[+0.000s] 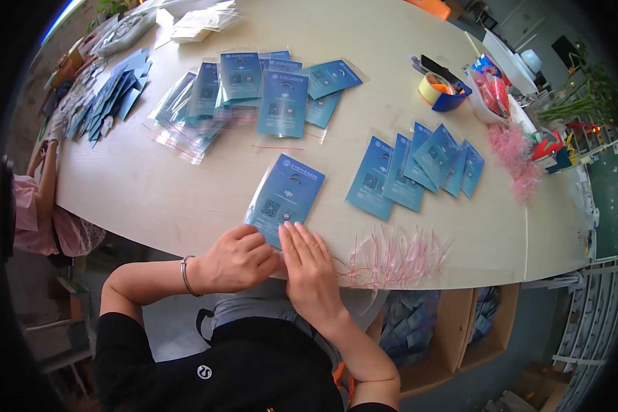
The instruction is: The person repeatedly places blue cards into clear plastic zip-lock bags and seals them. They handle the cards and bags by hand, stacking the sealed packages on the table. The process is repetitive and continues throughout the clip.
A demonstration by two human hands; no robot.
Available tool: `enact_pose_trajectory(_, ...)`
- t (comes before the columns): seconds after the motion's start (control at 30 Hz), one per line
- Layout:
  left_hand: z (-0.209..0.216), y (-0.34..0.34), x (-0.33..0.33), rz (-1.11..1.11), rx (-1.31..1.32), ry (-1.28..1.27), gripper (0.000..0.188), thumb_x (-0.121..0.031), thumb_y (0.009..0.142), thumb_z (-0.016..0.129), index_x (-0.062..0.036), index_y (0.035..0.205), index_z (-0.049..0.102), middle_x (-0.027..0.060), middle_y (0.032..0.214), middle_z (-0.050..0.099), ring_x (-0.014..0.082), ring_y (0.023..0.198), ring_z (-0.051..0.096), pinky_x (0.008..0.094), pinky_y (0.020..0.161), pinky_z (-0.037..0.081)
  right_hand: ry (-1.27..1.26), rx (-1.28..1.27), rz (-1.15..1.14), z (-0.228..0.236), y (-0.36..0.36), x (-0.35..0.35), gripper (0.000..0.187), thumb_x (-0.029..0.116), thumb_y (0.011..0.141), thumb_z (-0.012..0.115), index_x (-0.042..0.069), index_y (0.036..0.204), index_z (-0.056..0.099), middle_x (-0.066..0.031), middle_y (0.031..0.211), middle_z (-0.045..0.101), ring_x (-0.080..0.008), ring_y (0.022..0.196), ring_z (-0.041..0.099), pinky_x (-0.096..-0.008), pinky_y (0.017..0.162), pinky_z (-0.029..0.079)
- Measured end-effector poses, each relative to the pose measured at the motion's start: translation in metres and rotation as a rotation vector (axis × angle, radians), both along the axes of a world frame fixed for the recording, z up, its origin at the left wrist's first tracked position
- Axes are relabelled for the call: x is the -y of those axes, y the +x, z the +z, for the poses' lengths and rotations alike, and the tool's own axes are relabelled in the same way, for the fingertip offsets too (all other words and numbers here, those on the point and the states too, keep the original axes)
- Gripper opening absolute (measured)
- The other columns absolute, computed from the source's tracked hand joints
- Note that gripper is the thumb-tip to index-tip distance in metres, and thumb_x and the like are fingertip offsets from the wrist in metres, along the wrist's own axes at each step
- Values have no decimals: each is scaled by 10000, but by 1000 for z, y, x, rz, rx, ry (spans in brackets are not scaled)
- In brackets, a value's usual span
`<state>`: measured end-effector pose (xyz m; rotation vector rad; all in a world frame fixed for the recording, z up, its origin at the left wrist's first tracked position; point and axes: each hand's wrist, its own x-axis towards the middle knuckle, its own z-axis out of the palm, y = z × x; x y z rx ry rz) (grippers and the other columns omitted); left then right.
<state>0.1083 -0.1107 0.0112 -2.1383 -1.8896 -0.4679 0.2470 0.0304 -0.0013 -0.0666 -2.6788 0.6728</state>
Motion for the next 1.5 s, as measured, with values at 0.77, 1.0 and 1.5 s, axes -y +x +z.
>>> enact_pose_trajectory(0.77,-11,-18,-8,167,228,-316,751,-398,857,706,-158,1514,434,227,1615,264,428,1498,228,521,1206,203,25,66,-93,9,24,-19,124,57,806,714,41,873,611,-94,892,521,-276,899,540,-401,782,447)
enact_pose_trajectory(1.0,-7,-16,-12,256,201,-316,691,-399,892,669,-150,1498,453,236,1595,297,440,1477,264,522,1201,213,-291,149,218,39,67,15,136,82,833,714,68,872,584,-84,894,501,-299,910,525,-399,829,441)
enact_pose_trajectory(1.5,-2,-17,-7,232,228,-413,764,-393,879,688,-176,1545,382,221,1632,222,427,1512,186,524,1225,158,369,199,-948,19,133,-95,86,62,926,617,13,957,682,-113,946,551,-323,961,524,-437,867,431)
